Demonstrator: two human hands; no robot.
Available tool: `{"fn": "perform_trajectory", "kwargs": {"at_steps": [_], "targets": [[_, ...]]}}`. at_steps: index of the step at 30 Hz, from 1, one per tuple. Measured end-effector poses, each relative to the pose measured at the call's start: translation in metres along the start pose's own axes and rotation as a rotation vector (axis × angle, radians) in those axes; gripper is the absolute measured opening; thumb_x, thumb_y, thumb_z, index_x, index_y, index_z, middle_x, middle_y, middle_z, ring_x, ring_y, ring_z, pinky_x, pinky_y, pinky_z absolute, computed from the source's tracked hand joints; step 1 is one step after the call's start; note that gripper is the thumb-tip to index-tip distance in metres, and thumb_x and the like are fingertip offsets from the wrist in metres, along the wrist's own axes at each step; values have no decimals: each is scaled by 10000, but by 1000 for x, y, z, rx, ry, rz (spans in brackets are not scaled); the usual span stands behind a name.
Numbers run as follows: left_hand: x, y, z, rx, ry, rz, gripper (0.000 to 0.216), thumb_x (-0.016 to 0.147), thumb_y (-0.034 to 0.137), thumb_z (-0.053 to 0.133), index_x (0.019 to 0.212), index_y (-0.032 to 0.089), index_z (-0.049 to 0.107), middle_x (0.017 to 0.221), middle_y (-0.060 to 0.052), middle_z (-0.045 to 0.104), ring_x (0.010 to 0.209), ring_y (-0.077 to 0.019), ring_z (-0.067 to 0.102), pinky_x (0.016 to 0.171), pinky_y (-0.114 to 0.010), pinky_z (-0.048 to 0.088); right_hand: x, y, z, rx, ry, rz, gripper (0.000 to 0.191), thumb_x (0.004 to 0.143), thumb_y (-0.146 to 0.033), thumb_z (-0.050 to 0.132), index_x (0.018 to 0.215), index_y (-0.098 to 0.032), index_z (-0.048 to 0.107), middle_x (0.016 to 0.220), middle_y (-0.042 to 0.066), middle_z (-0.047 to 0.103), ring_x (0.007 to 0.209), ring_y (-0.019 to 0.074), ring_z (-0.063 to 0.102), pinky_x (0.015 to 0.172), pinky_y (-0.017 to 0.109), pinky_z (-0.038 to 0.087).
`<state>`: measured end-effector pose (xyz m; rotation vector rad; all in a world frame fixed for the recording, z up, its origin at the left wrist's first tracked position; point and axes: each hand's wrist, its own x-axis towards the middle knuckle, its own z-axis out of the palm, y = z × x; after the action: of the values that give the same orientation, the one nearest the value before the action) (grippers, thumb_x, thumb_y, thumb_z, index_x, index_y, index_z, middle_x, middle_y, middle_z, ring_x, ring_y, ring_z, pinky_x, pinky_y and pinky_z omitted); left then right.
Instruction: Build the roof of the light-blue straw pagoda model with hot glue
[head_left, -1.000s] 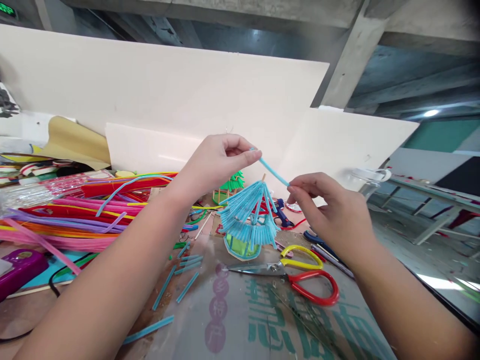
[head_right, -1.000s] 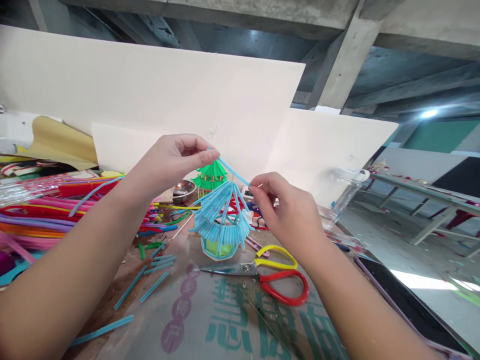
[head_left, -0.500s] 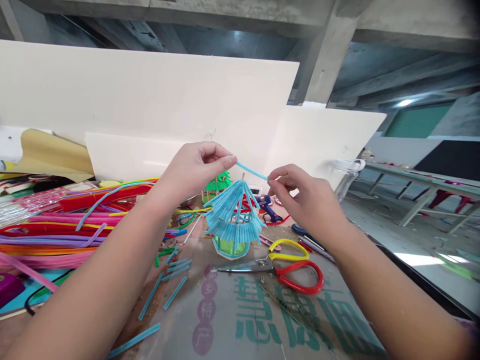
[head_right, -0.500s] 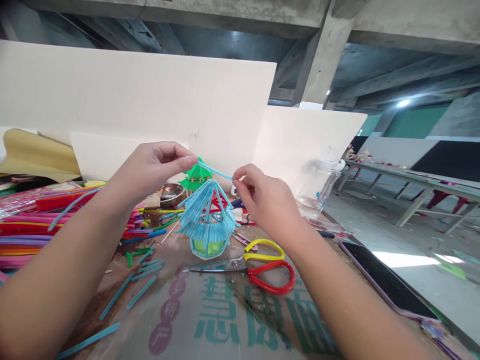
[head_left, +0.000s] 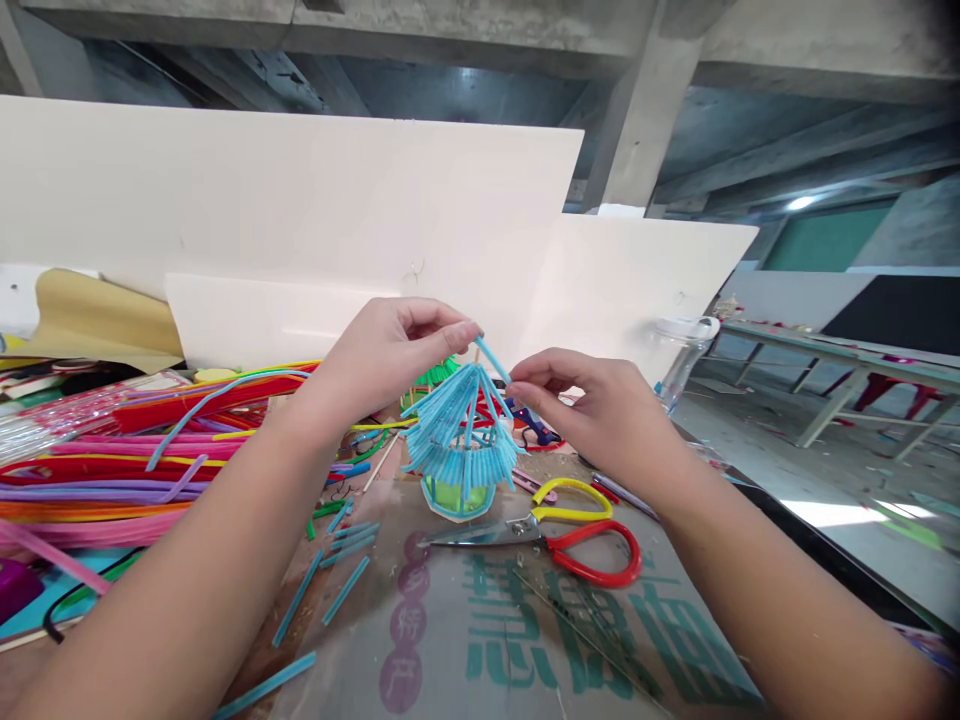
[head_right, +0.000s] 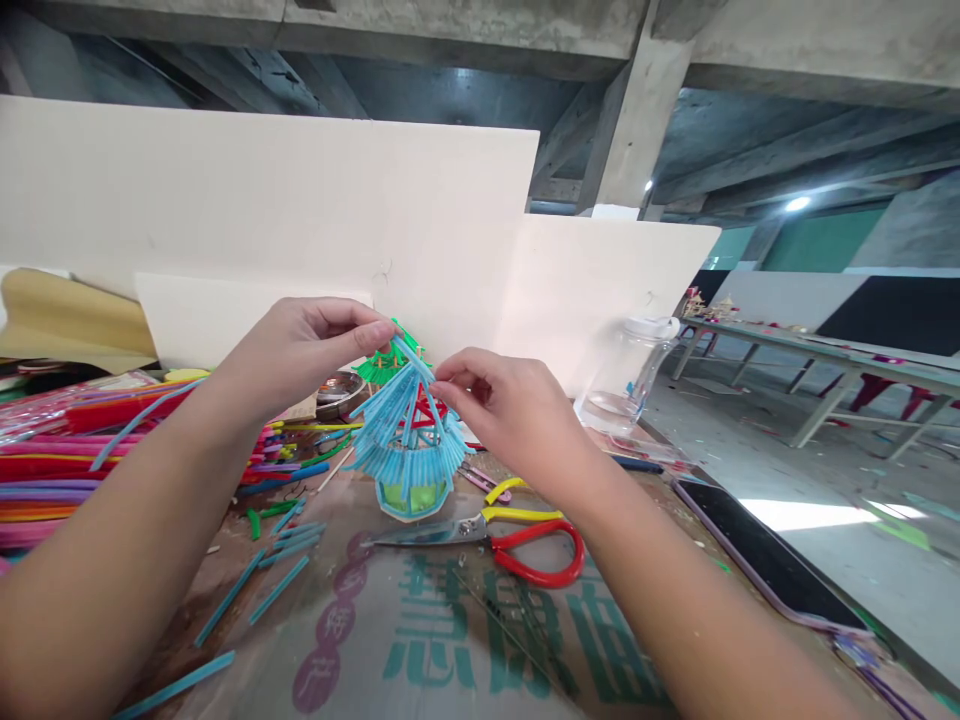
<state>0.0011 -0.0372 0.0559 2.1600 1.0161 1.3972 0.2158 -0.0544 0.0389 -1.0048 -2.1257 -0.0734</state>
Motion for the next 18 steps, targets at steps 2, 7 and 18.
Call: {"fn": "perform_trajectory", "kwargs": {"at_steps": [2, 7, 18], "targets": [[-1, 2, 1, -5, -4, -4, 269, 812, 430, 617, 871, 183, 707, 820, -41, 710, 701, -134, 601, 612, -249, 465, 0, 0, 0, 12, -10, 7, 178, 888, -351, 578, 896, -205, 680, 715, -6, 695, 598, 119, 582, 530, 240, 374], [-1, 3, 2, 21, 3, -13, 281, 814, 440, 609, 857, 178, 699, 758, -30, 682, 656, -125, 576, 570, -240, 446, 0, 2, 2, 14, -14, -5, 139, 900, -290, 555, 875, -195, 653, 704, -12, 680, 601, 113, 577, 547, 234, 370], [-1, -2, -2, 54, -8, -72, 272, 796, 495, 610, 796, 228, 668, 756, -37, 669, 694, -177, 624, 547, -278, 482, -1, 3, 1, 88, -36, -2, 188, 909, -345, 532, 878, -194, 640, 707, 1, 668, 602, 115, 565, 543, 240, 367]]}}
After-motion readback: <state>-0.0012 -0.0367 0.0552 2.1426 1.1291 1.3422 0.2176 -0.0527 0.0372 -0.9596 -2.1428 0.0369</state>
